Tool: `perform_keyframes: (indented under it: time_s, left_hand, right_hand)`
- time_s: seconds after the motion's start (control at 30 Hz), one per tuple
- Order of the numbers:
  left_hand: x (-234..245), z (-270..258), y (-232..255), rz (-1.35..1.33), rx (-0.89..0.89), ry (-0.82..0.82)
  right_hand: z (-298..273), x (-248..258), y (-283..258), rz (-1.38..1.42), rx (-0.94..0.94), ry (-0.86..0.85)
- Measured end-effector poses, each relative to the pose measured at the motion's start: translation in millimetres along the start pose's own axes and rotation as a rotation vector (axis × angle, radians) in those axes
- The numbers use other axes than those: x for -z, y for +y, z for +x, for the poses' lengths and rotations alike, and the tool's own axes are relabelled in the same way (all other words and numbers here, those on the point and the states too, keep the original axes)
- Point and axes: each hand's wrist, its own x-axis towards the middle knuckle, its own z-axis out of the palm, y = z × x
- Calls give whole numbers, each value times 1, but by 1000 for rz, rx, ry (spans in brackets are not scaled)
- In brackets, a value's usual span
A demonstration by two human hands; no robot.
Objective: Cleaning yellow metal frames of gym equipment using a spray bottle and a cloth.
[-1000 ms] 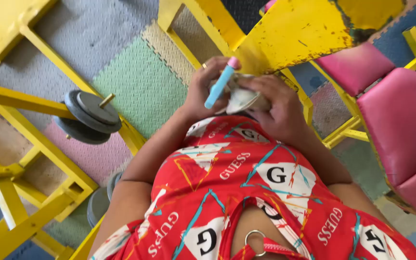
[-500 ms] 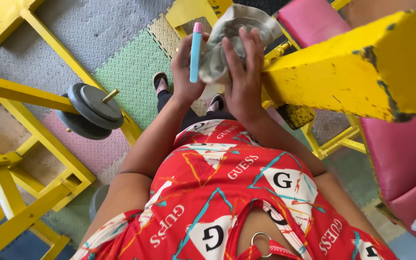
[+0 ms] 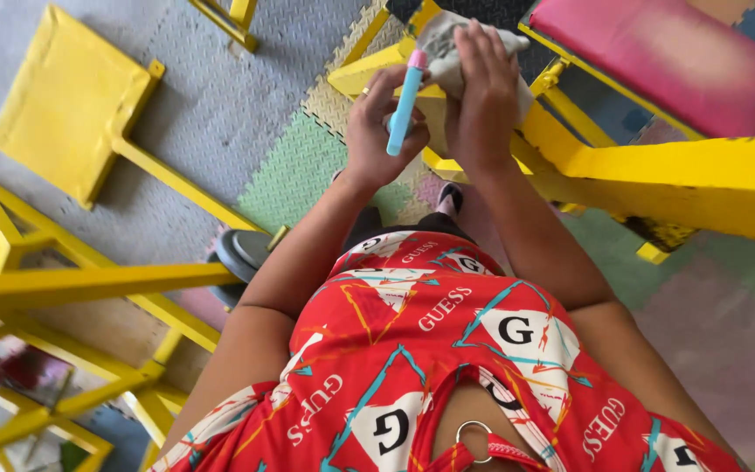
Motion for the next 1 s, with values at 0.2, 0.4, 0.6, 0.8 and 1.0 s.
perform_keyframes:
  time_s: [0.2, 0.4, 0.6, 0.8, 1.0]
  left_hand:
    - [55, 36, -14, 1, -110, -109]
    - [68, 60, -15, -67, -101, -270]
    - [64, 71, -19, -112, -111, -330]
    - [62, 88, -18, -185, -86, -286]
    - [74, 106, -4, -57, -161, -238]
  right_hand:
    - [43, -26, -35, -114, -4, 127]
    - [-27, 1, -43, -386, -161, 57]
    - [-61, 4, -39, -465, -269, 172]
    - [-20, -43, -38, -829, -256, 235]
    - [49, -36, -59, -554, -137, 45]
